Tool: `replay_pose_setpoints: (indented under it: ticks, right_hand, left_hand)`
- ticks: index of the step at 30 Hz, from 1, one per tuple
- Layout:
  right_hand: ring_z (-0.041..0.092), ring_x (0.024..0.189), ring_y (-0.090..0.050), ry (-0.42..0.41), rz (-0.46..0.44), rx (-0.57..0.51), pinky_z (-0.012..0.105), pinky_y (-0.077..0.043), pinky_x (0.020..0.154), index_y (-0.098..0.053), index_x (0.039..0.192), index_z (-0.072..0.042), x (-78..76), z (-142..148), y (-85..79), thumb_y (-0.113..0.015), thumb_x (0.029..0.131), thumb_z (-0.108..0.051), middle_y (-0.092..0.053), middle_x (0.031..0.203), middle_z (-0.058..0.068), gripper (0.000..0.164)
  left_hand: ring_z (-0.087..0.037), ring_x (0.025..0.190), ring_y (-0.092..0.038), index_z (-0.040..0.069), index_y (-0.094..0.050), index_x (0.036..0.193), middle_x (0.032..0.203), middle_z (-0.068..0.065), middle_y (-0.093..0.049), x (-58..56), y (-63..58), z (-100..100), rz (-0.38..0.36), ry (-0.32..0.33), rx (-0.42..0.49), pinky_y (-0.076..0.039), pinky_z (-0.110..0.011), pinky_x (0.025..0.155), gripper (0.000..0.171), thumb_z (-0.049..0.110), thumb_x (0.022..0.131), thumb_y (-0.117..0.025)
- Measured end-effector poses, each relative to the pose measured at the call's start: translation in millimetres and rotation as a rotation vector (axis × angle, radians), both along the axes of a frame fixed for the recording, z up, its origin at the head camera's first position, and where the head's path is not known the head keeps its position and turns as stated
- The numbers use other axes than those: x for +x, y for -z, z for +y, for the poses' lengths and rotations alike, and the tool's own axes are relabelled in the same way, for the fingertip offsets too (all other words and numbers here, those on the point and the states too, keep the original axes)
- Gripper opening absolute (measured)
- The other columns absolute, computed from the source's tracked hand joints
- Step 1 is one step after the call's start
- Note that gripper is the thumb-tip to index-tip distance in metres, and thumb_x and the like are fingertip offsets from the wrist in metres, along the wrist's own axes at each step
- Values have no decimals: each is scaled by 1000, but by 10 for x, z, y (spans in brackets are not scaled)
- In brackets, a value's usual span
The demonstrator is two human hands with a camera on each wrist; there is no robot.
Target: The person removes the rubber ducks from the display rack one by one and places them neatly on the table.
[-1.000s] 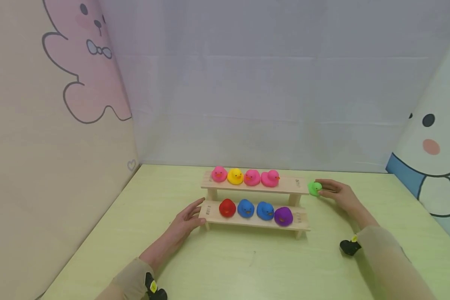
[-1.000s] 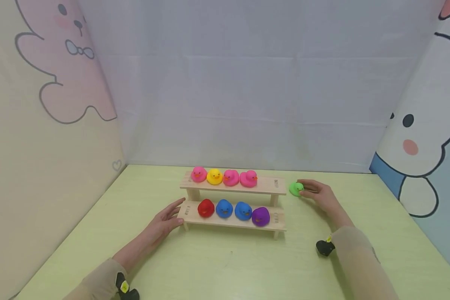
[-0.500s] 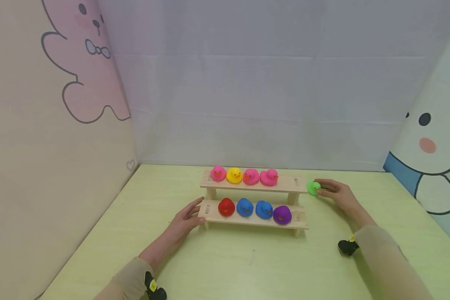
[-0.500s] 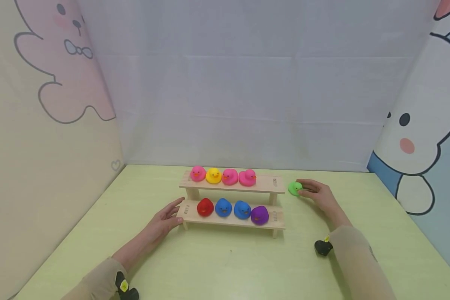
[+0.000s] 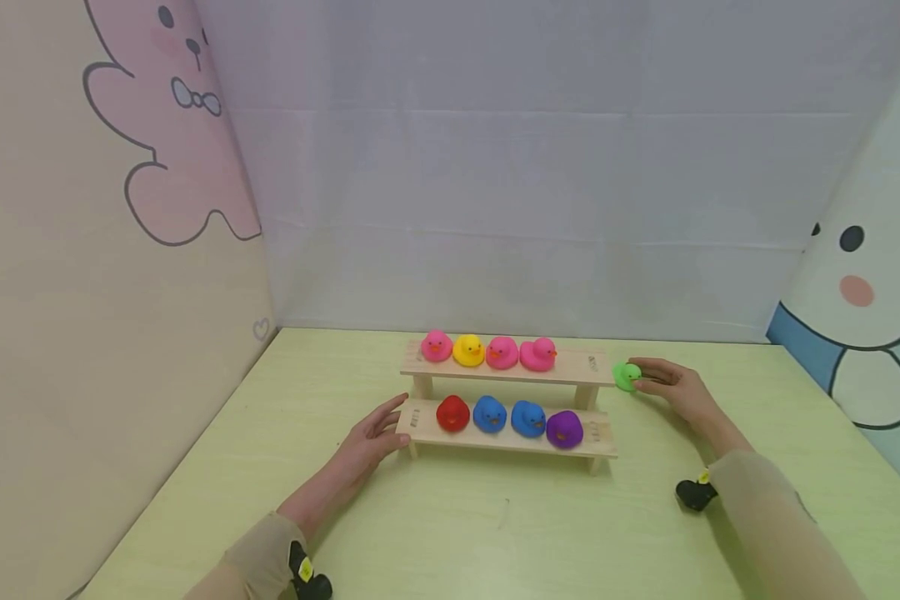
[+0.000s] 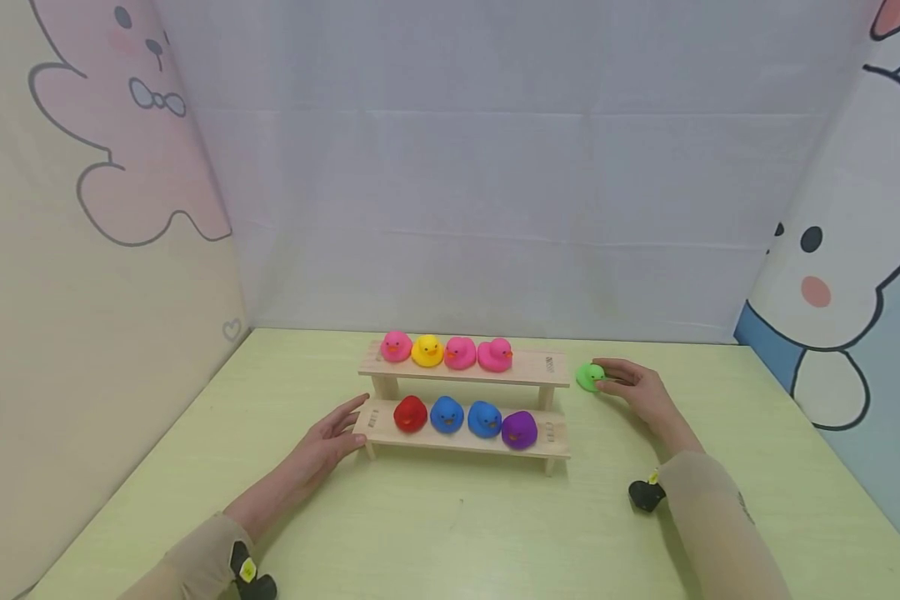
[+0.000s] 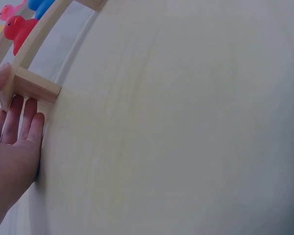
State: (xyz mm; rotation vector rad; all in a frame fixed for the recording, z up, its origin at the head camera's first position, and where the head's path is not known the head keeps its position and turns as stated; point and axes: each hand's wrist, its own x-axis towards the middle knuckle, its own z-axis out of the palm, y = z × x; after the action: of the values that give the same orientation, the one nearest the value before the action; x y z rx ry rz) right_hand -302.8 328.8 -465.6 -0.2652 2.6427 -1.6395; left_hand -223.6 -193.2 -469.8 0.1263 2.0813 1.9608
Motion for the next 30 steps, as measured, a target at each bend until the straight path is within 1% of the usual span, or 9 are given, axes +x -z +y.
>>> replay_pose_setpoints:
  ticks: [14, 16, 18, 20, 22, 23, 25, 26, 30]
  right_hand:
    - [-20, 102, -55, -2, -10, -21, 2, -35, 88, -48, 143, -5, 3, 0, 1, -69, 92, -30, -60, 111, -37, 61]
    - [-21, 104, -53, -2, -10, 11, 8, -37, 94, -47, 145, -7, 3, 1, 2, -68, 93, -33, -59, 118, -34, 62]
    - [-19, 108, -50, 4, -13, 41, 21, -39, 105, -45, 147, -10, 3, 2, -1, -67, 94, -36, -59, 131, -24, 63]
    - [-8, 118, -50, 5, -17, 68, 39, -37, 113, -42, 149, -13, 5, 0, -10, -66, 94, -38, -54, 146, -10, 65]
    - [11, 131, -49, -5, -25, 76, 57, -31, 115, -39, 151, -13, 8, -3, -22, -65, 94, -39, -42, 157, 6, 68]
    - [22, 135, -46, -6, -29, 72, 61, -28, 115, -38, 152, -14, 6, -5, -25, -65, 94, -39, -37, 158, 12, 69]
    - [39, 141, -37, -16, -35, 74, 64, -25, 115, -35, 153, -14, 7, -8, -31, -65, 94, -38, -30, 160, 19, 71]
    - [44, 142, -33, -20, -36, 74, 65, -25, 115, -33, 154, -13, 4, -8, -31, -65, 94, -38, -29, 160, 21, 72]
    - [46, 143, -31, -22, -32, 80, 65, -25, 115, -32, 154, -14, 7, -16, -27, -65, 94, -37, -27, 160, 22, 72]
  left_hand:
    - [-22, 131, -53, 24, -35, 153, 151, -15, -46, -20, 2, 9, -16, -17, -1, -39, -36, 110, 70, 13, 92, -67]
    - [-22, 131, -53, 24, -35, 154, 151, -15, -46, -20, 4, 7, -13, -16, -2, -39, -36, 110, 70, 13, 92, -67]
    - [-23, 131, -53, 24, -35, 154, 150, -15, -46, -22, 5, 8, -13, -16, -1, -39, -36, 110, 70, 13, 92, -67]
    - [-22, 132, -52, 24, -35, 154, 150, -15, -46, -21, 3, 6, -10, -12, -3, -38, -36, 110, 70, 13, 92, -67]
    - [-23, 132, -52, 24, -35, 154, 150, -15, -46, -21, 2, 5, -9, -12, -3, -38, -37, 110, 70, 14, 92, -67]
    - [-23, 132, -52, 24, -35, 154, 151, -15, -46, -22, 4, 5, -10, -12, -2, -38, -37, 111, 71, 14, 92, -67]
    - [-23, 132, -52, 24, -35, 154, 151, -15, -46, -22, 5, 3, -11, -12, 0, -38, -39, 112, 71, 14, 92, -67]
    - [-23, 132, -52, 24, -35, 154, 151, -15, -46, -23, 6, 3, -12, -12, 2, -38, -39, 112, 71, 13, 92, -67]
    - [-23, 132, -52, 23, -35, 154, 151, -16, -45, -17, 10, 1, -11, -12, 7, -39, -37, 111, 71, 13, 92, -67]
